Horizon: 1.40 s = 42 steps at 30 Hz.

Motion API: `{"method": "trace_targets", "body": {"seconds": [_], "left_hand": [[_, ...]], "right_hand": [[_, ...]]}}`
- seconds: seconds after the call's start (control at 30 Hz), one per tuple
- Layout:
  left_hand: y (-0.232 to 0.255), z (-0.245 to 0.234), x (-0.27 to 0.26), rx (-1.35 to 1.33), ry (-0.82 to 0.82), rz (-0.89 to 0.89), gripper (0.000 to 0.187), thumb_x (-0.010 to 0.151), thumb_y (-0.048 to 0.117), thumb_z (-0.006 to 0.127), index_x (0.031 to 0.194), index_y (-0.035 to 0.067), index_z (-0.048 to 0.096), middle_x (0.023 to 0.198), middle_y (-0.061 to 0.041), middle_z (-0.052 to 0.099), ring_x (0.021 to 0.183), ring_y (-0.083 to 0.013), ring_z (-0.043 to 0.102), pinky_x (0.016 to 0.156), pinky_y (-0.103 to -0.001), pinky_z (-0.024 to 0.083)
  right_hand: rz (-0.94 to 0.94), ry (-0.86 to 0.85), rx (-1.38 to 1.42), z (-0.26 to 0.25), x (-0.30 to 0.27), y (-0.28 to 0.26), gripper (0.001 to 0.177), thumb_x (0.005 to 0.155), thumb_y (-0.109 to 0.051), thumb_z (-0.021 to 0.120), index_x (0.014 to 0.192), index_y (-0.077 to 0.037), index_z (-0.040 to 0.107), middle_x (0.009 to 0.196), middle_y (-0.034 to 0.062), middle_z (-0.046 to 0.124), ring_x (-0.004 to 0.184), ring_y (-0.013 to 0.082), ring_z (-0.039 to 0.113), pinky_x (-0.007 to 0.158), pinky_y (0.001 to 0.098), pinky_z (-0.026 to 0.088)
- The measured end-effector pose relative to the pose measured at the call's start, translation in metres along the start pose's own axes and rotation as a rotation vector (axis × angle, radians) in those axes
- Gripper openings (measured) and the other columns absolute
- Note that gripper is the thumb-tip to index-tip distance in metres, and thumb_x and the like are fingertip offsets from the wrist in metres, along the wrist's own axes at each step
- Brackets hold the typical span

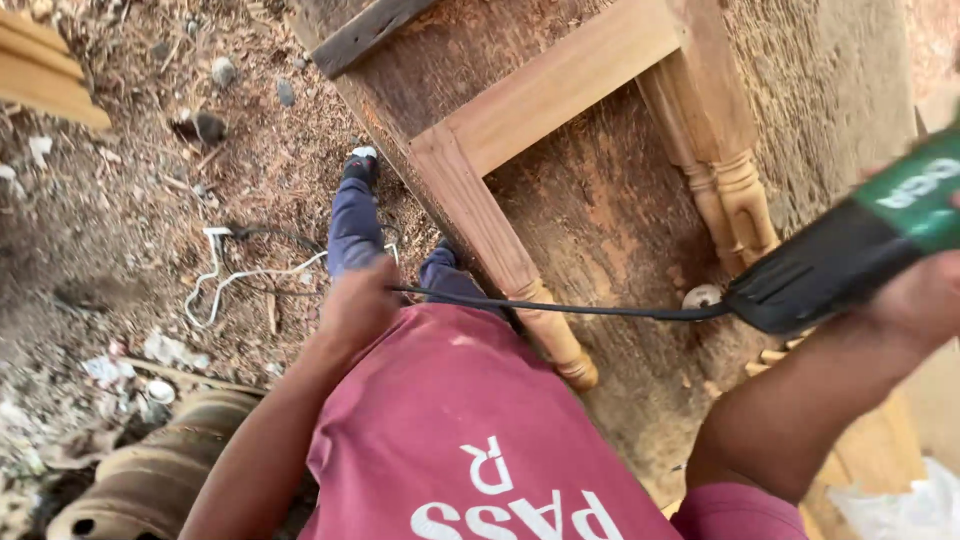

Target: The person uses a handheld electric sander to smooth the surface of a wooden frame and a turned wooden leg. They move the sander along the edges and contours of the wood pieces, which are resting on a workbench.

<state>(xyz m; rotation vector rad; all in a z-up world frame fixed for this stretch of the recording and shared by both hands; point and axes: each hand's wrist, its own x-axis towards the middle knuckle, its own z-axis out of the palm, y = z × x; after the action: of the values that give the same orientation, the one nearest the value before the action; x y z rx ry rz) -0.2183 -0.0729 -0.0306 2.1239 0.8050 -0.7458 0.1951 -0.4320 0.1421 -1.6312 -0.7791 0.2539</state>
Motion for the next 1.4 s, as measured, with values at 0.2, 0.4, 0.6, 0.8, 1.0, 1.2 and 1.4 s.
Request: {"method": "trace_targets", "body": {"seconds": [0.2,0.4,0.6,0.8,1.0,1.2,1.4], "left_hand": [[0.012,0.014,-0.039,-0.489,0.754,-0.106,0.021,0.105,0.033,0.060,0.122,0.024,0.069,0.081,-0.017,0.068,0.077,-0.0407,0.067,0.072,-0.054,0.051],[0.102,0.004,-0.048,-0.904,0.641,0.331,0.036,0.095,0.010,0.059,0.131,0.007,0.060,0.081,-0.008,0.064,0.062,-0.0185,0.061,0.061,-0.034,0.054],[0.172,-0.016,-0.048,-0.799,0.220,0.511,0.095,0.089,0.060,0.062,0.162,0.014,0.023,0.103,-0.018,0.072,0.077,-0.0352,0.071,0.076,-0.051,0.057],[0.190,-0.016,-0.040,-0.724,0.182,0.513,0.103,0.095,0.065,0.053,0.164,0.011,-0.001,0.119,-0.026,0.070,0.092,-0.0459,0.073,0.087,-0.060,0.057],[0.189,-0.008,-0.036,-0.739,0.170,0.515,0.104,0.095,0.065,0.054,0.164,0.015,-0.006,0.123,-0.022,0.070,0.094,-0.0454,0.073,0.093,-0.060,0.056],[0.186,-0.005,-0.039,-0.712,0.155,0.509,0.106,0.094,0.066,0.055,0.164,0.014,-0.007,0.124,-0.024,0.070,0.086,-0.0424,0.074,0.095,-0.059,0.057],[0.185,-0.009,-0.041,-0.711,0.151,0.481,0.107,0.094,0.067,0.053,0.164,0.015,-0.009,0.118,-0.026,0.072,0.076,-0.0385,0.075,0.096,-0.056,0.058]], "right_hand": [[-0.122,-0.164,-0.034,0.083,0.033,0.000,0.076,0.072,-0.070,0.074,0.087,0.001,0.053,0.090,0.0228,0.060,0.076,0.0228,0.060,0.077,0.0325,0.054],[0.117,-0.450,-0.005,0.116,0.031,0.027,0.039,0.075,-0.038,0.061,0.087,-0.002,0.073,0.082,0.0087,0.067,0.077,0.0148,0.063,0.076,0.0282,0.055],[0.040,-0.691,0.070,0.168,0.035,0.042,0.056,0.079,-0.061,0.074,0.081,-0.005,0.077,0.100,0.0141,0.054,0.084,0.0239,0.060,0.078,0.0372,0.056],[0.045,-0.820,-0.033,0.187,0.036,0.039,0.008,0.089,-0.006,0.072,0.087,-0.007,0.080,0.107,0.0168,0.052,0.092,0.0289,0.061,0.080,0.0470,0.053],[0.058,-0.887,-0.032,0.190,0.039,0.034,0.031,0.076,0.013,0.061,0.088,-0.008,0.080,0.107,0.0167,0.051,0.092,0.0256,0.058,0.083,0.0443,0.052],[0.078,-0.917,-0.042,0.198,0.038,0.024,0.042,0.070,0.018,0.054,0.088,-0.009,0.080,0.109,0.0162,0.052,0.093,0.0259,0.059,0.083,0.0440,0.052],[0.090,-0.949,-0.012,0.198,0.040,0.032,0.041,0.072,0.017,0.052,0.090,-0.007,0.080,0.113,0.0181,0.053,0.099,0.0251,0.058,0.084,0.0449,0.052]]}}
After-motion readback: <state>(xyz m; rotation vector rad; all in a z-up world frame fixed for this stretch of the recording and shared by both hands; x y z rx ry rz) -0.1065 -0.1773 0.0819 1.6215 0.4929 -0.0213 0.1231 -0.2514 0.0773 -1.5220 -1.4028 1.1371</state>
